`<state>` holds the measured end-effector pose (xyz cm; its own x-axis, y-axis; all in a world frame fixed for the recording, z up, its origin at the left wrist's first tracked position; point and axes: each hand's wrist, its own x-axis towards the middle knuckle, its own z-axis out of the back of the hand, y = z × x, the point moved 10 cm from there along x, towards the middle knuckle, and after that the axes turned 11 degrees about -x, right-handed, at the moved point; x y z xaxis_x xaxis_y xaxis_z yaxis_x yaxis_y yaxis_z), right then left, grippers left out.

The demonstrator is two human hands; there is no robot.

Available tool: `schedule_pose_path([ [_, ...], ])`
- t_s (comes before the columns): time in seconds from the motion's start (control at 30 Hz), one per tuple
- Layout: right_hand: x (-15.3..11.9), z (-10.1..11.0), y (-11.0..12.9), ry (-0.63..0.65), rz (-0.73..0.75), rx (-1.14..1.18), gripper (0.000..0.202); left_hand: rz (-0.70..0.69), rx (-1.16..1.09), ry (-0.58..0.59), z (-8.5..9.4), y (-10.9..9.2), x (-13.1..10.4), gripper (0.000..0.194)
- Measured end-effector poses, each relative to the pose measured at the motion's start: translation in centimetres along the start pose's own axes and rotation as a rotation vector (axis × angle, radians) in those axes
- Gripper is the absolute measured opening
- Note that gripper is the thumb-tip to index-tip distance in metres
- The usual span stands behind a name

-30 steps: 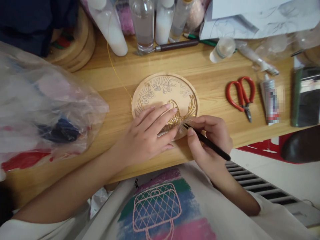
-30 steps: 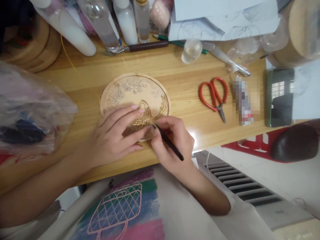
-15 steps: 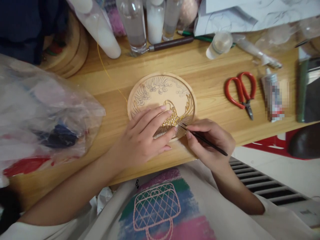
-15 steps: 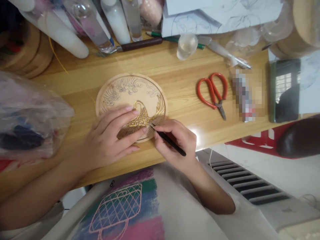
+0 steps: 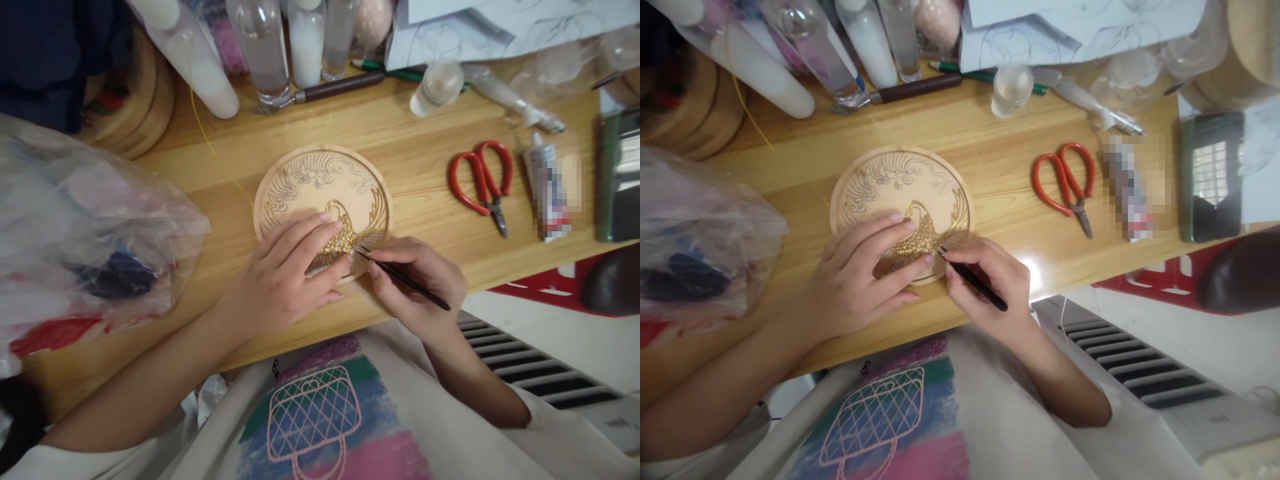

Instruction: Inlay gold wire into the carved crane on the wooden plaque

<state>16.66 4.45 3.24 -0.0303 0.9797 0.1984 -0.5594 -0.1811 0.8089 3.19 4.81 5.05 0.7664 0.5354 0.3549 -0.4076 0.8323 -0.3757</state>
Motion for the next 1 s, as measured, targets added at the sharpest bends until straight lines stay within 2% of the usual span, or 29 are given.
schedule_pose_path([
  [0.33,0.0,0.1,0.1,-0.005,0.008,-0.002,0.022,0.016,0.007,0.027,-0.3,0.1,-0.2,0.031],
  [0.6,0.4,0.3,0.2,-0.019,0.02,0.004,0.023,0.017,-0.008,-0.003,-0.1,0.3,-0.1,0.029],
  [0.7,0.4,0.4,0.3,-0.019,0.024,0.022,0.025,0.077,-0.015,-0.026,0.2,1.0,-0.3,0.029],
  [0.83,0.5,0.5,0.3,-0.015,0.012,0.041,0.026,0.192,-0.043,-0.033,0.3,2.2,-0.6,0.038],
  [1.0,0.6,0.3,0.2,-0.004,-0.006,0.054,0.026,0.247,-0.083,-0.02,-0.1,2.7,-0.7,0.044],
])
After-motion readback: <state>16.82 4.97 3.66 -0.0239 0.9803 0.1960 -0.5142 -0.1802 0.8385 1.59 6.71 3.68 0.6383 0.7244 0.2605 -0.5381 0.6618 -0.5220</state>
